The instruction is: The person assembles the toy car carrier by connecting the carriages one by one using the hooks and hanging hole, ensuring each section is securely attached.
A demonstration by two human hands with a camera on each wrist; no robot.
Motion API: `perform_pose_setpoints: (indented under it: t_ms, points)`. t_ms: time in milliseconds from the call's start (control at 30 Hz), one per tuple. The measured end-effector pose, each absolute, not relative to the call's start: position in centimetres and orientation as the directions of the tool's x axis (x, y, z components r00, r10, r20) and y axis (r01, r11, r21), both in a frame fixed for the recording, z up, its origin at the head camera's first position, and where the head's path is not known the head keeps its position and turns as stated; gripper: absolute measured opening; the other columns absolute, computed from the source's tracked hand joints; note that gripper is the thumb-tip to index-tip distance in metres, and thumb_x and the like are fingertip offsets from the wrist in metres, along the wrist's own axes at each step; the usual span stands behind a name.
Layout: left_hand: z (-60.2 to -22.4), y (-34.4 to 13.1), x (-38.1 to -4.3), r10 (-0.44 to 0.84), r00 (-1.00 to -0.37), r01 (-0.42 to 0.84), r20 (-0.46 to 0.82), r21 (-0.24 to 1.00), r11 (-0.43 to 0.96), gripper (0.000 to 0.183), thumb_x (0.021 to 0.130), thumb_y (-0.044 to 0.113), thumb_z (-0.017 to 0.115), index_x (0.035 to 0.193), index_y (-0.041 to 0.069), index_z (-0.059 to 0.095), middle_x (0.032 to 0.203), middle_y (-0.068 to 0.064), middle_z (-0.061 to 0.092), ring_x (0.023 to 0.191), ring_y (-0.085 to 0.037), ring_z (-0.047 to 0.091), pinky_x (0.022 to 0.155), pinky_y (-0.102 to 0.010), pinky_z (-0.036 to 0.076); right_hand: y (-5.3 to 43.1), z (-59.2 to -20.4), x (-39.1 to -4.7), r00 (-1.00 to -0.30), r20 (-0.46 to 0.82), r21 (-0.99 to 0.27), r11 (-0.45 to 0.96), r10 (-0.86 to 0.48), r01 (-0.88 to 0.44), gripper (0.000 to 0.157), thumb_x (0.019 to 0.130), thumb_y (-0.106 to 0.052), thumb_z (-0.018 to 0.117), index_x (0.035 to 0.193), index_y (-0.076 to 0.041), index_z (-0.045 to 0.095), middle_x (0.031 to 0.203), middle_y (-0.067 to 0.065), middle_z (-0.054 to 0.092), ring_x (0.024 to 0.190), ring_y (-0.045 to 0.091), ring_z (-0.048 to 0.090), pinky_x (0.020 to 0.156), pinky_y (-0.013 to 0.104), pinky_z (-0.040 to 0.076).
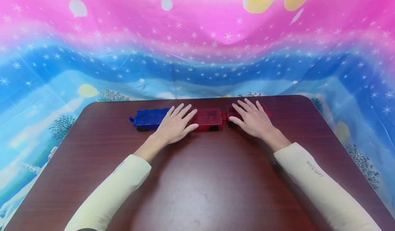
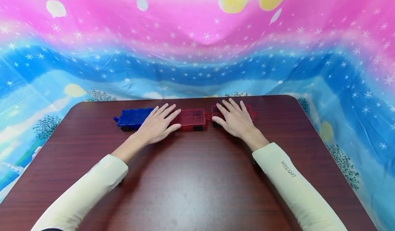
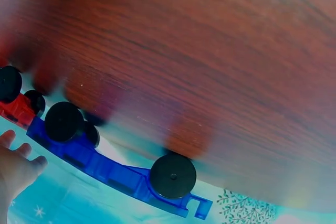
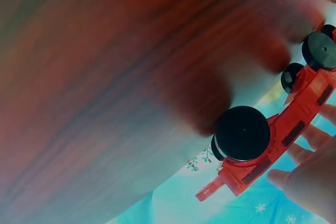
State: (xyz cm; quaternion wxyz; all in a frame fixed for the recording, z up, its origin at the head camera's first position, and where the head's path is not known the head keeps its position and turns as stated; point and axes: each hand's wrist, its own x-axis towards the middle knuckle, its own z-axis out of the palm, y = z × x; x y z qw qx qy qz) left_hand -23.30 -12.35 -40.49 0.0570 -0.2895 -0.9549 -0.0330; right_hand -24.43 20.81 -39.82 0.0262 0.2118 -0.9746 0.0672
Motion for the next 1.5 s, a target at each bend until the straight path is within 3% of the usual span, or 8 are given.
perform_pose_setpoints:
  t_ms: [333, 867, 1000, 1500]
  points:
    - [-40.8, -11.2, -23.7, 0.599, -0.796, 0.604, 0.084, 0.056, 0.795, 0.063, 0.107, 0.053, 0.036, 0.162, 0.025, 0.029, 0.167, -0.006, 0.023, 0.155, -0.033, 0.012, 0.123, -0.052, 0.008, 21.0, -40.4, -25.0, -0.899, 0.053, -0.134, 0.889, -0.434, -0.437, 0.077, 0.103, -0.067, 0.033, 0.16, -0.015, 0.033, 0.166, 0.014, 0.025, 0.155, 0.035, 0.01, 0.121, 0.059, 0.002]
    - [-40.9, -9.7, -25.6, 0.705, -0.703, 0.711, 0.093, 0.068, 0.699, 0.06, 0.109, 0.053, 0.032, 0.161, 0.023, 0.033, 0.165, -0.003, 0.029, 0.154, -0.03, 0.018, 0.124, -0.045, 0.006, 20.5, -40.2, -25.9, -0.894, 0.019, -0.139, 0.884, -0.448, -0.446, 0.073, 0.103, -0.063, 0.039, 0.161, -0.018, 0.033, 0.166, 0.012, 0.026, 0.155, 0.034, 0.009, 0.121, 0.059, 0.0]
    - [-41.2, -9.4, -26.0, 0.722, -0.686, 0.727, 0.088, 0.059, 0.684, 0.061, 0.108, 0.054, 0.031, 0.161, 0.023, 0.034, 0.165, -0.004, 0.029, 0.154, -0.03, 0.019, 0.124, -0.048, 0.011, 20.6, -40.3, -26.1, -0.895, 0.017, -0.122, 0.887, -0.447, -0.445, 0.074, 0.103, -0.064, 0.038, 0.161, -0.019, 0.032, 0.166, 0.011, 0.027, 0.155, 0.033, 0.009, 0.121, 0.059, 0.001]
    - [-41.5, -8.9, -26.4, 0.705, -0.708, 0.706, 0.05, 0.021, 0.708, 0.062, 0.107, 0.056, 0.031, 0.162, 0.026, 0.03, 0.168, -0.003, 0.023, 0.154, -0.03, 0.016, 0.123, -0.051, 0.012, 20.9, -40.8, -26.7, -0.887, -0.006, -0.105, 0.882, -0.462, -0.459, 0.084, 0.097, -0.074, 0.037, 0.163, -0.023, 0.027, 0.166, 0.009, 0.026, 0.155, 0.031, 0.009, 0.12, 0.061, -0.003]
